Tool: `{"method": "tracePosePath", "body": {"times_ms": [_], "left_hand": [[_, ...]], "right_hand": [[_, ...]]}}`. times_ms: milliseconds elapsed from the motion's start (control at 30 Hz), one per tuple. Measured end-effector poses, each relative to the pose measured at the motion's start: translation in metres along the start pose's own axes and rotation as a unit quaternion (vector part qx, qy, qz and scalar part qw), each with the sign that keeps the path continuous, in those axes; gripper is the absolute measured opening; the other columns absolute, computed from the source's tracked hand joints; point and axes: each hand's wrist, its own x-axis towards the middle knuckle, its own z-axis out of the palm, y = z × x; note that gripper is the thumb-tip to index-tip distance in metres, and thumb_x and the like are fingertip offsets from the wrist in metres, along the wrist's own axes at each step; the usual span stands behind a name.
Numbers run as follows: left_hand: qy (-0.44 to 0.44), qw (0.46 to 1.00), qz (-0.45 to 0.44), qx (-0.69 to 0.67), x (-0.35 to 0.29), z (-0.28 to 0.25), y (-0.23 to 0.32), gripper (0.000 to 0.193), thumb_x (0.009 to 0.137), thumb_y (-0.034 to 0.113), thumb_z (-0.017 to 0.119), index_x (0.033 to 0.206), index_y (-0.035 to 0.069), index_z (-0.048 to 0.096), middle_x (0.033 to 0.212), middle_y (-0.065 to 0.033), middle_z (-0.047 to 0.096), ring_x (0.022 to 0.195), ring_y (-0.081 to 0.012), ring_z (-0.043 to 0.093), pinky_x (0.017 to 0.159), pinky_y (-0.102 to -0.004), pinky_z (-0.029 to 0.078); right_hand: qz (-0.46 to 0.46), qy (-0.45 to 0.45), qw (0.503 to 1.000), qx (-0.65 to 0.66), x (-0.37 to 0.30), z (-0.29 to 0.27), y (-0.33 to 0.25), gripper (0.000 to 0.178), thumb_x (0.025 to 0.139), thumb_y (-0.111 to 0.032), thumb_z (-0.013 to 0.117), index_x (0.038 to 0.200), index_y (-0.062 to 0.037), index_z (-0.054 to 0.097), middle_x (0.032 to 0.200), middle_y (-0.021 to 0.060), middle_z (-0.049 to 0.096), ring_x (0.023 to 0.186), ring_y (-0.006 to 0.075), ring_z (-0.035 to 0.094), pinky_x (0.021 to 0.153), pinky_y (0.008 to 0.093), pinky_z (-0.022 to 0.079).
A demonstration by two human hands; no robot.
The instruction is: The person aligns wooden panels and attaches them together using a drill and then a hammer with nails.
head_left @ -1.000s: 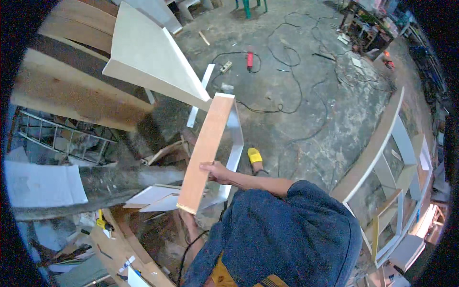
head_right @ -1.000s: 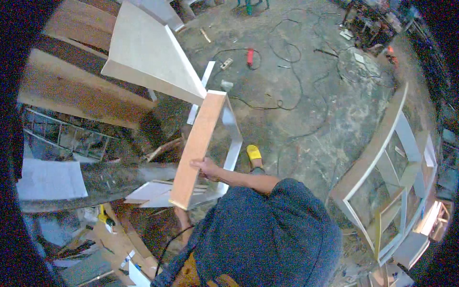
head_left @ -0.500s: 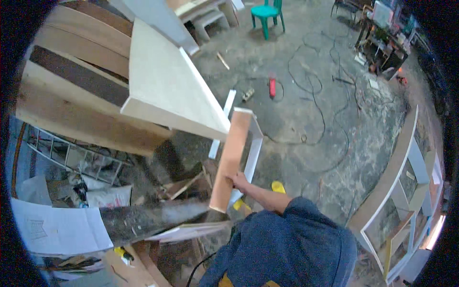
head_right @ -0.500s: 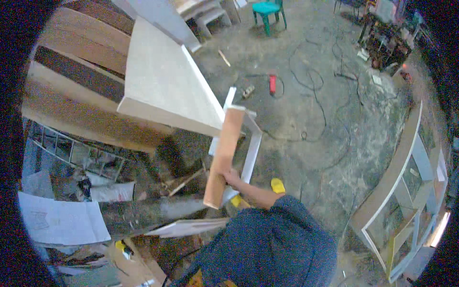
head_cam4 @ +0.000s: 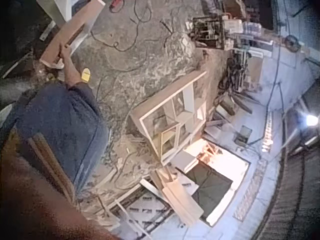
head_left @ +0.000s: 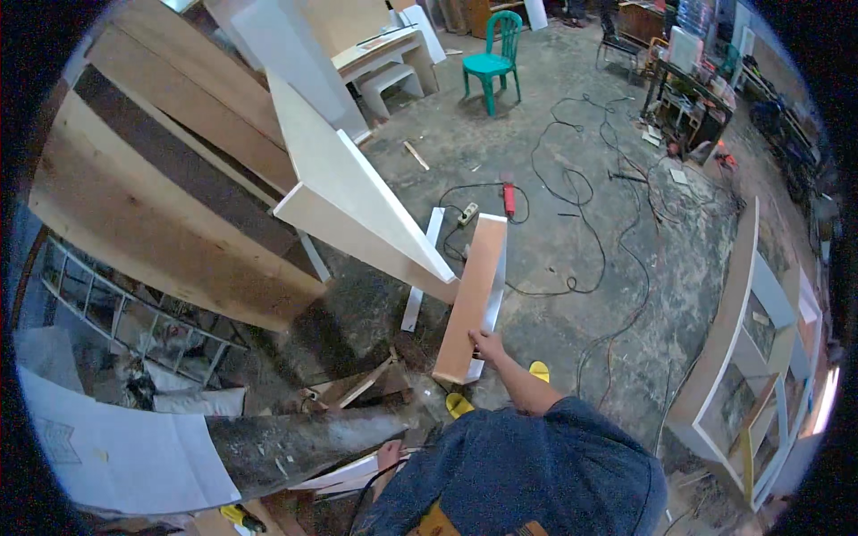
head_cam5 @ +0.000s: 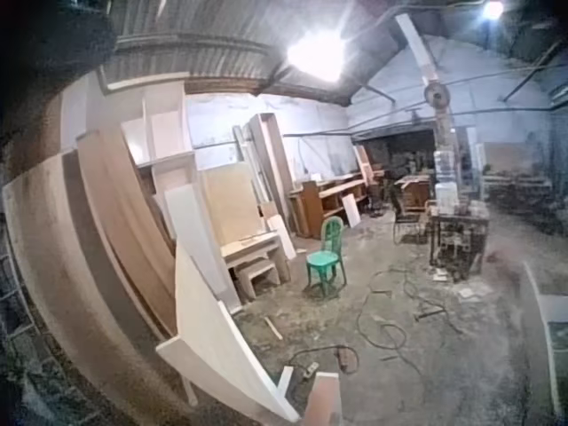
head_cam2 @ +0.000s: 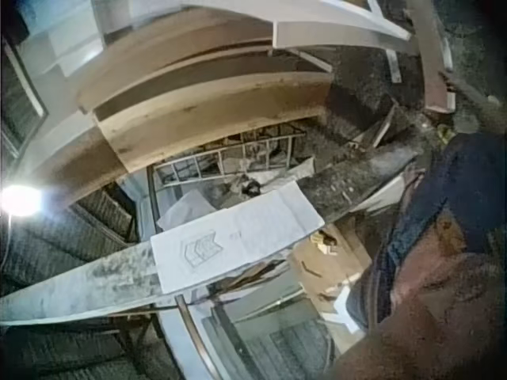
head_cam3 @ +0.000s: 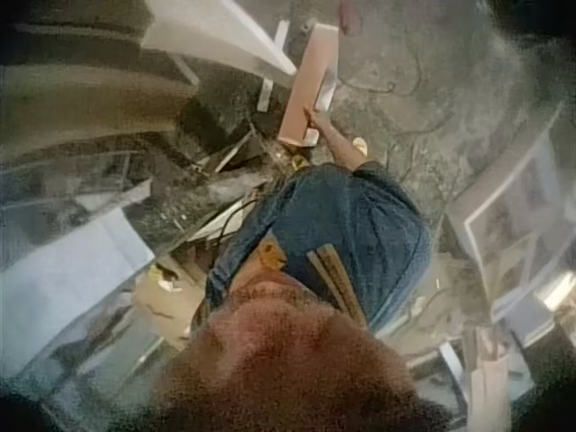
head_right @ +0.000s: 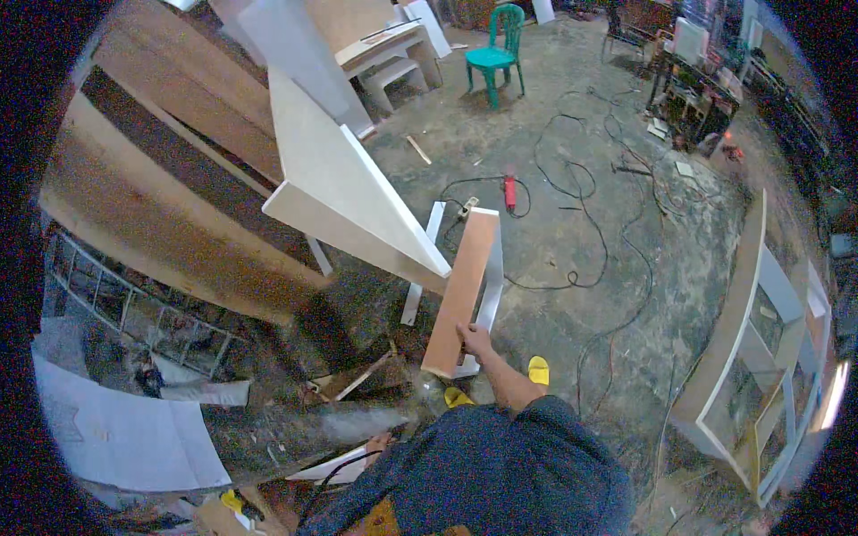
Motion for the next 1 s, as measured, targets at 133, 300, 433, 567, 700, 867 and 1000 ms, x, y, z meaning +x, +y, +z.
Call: {"method": "tracePosePath", "body": {"times_ms": [133,300,433,567,700,867,1000], "left_hand": [[-0.020,1.000,-0.003,0.020,0.009,-0.020,-0.016,0.036,0.093,0.032,0.056,0.103,-0.001,0.063,0.090,-0.0160,0.067,0.080,-0.0240,0.063,0.072,-0.0373,0.048],[-0.066,0.997,0.026,0.042,0.034,-0.016,-0.010,0.035,0.093,0.032,0.056,0.101,-0.001,0.063,0.088,-0.0153,0.067,0.080,-0.0238,0.063,0.071,-0.0374,0.048],[-0.096,0.993,0.027,0.065,0.043,-0.019,-0.012,0.035,0.093,0.033,0.056,0.100,0.000,0.063,0.087,-0.0148,0.067,0.079,-0.0236,0.063,0.071,-0.0374,0.049],[-0.125,0.988,0.045,0.075,0.054,-0.006,-0.002,0.034,0.093,0.033,0.056,0.099,0.000,0.064,0.085,-0.0143,0.067,0.079,-0.0235,0.063,0.070,-0.0374,0.049],[-0.123,0.989,0.035,0.079,0.054,-0.017,-0.010,0.034,0.093,0.033,0.056,0.098,0.001,0.064,0.083,-0.0138,0.067,0.078,-0.0233,0.063,0.070,-0.0375,0.049],[-0.136,0.985,0.042,0.093,0.058,-0.011,-0.008,0.034,0.093,0.034,0.056,0.096,0.001,0.064,0.081,-0.0132,0.067,0.077,-0.0231,0.063,0.069,-0.0375,0.049],[-0.128,0.985,0.040,0.107,0.058,-0.023,-0.011,0.033,0.093,0.034,0.056,0.095,0.002,0.065,0.080,-0.0126,0.067,0.077,-0.0229,0.064,0.069,-0.0376,0.049]], "right_hand": [[-0.006,0.110,0.988,-0.106,-0.032,0.033,0.014,0.044,0.092,-0.038,0.060,0.118,-0.0027,0.065,0.099,0.0102,0.069,0.087,0.0198,0.066,0.074,0.0320,0.053],[-0.111,0.136,0.974,-0.144,-0.020,0.006,0.039,0.044,0.089,-0.037,0.061,0.114,-0.0009,0.064,0.095,0.0145,0.071,0.087,0.0226,0.068,0.076,0.0368,0.052],[-0.086,0.136,0.968,-0.192,-0.026,0.012,0.046,0.050,0.083,-0.040,0.067,0.114,-0.0005,0.063,0.092,0.0134,0.071,0.085,0.0224,0.068,0.076,0.0353,0.053],[-0.114,0.137,0.961,-0.210,-0.025,0.009,0.044,0.051,0.080,-0.041,0.069,0.111,-0.0004,0.064,0.090,0.0151,0.070,0.072,0.0213,0.068,0.064,0.0345,0.055],[-0.038,0.052,0.983,-0.171,-0.050,0.044,0.013,0.053,0.081,-0.043,0.068,0.109,0.0010,0.065,0.088,0.0177,0.070,0.062,0.0210,0.067,0.053,0.0347,0.055],[-0.026,0.055,0.971,-0.232,-0.053,0.037,0.005,0.057,0.081,-0.044,0.069,0.116,0.0012,0.062,0.085,0.0152,0.071,0.068,0.0218,0.069,0.056,0.0342,0.056],[-0.019,0.031,0.986,-0.163,-0.060,0.039,0.013,0.057,0.084,-0.043,0.068,0.121,0.0005,0.060,0.083,0.0135,0.071,0.074,0.0211,0.070,0.056,0.0339,0.056]]}}
